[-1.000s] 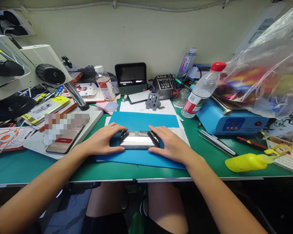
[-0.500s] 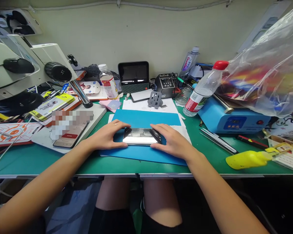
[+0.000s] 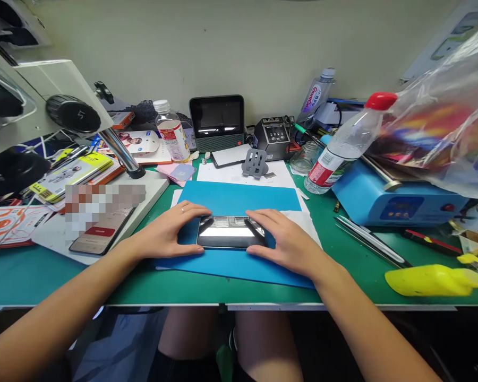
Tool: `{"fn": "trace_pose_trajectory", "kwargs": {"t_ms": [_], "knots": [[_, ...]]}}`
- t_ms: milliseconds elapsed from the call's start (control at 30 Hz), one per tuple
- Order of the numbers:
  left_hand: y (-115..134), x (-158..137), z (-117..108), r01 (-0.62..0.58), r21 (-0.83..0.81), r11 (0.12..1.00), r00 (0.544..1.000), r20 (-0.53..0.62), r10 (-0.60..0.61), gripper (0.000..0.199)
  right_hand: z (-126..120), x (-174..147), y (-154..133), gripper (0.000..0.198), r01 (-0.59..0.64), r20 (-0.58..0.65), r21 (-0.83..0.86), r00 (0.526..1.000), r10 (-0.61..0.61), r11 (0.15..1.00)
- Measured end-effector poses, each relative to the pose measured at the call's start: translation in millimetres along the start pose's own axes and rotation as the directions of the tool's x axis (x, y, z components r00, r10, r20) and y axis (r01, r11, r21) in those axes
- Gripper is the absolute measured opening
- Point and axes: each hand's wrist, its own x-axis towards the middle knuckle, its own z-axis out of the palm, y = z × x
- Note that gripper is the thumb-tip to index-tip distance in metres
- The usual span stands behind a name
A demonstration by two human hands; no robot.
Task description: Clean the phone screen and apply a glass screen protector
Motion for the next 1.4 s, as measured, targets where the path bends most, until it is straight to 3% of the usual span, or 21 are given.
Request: {"fn": "trace_pose_trajectory", "kwargs": {"t_ms": [200,900,1400], "knots": [[1,3,1,0.060,-0.015,0.998,0.998,0.021,-0.060,0.055,2,-3,4,0.071,-0.024,0.011,-0.018,1.000,0.024,1.000],[-3,3,10,0.136,-0.019,0.991,0.988,0.079,-0.134,0.058,-1,-13,9,0.081,-0.037,0.041,-0.007,0.998,0.037,0.999],[0,4,11,0.123,0.015,0.992,0.991,0.051,-0.124,0.056,-5,-12,2,0.070,-0.092,0.051,-0.026,0.994,0.093,0.995]]}}
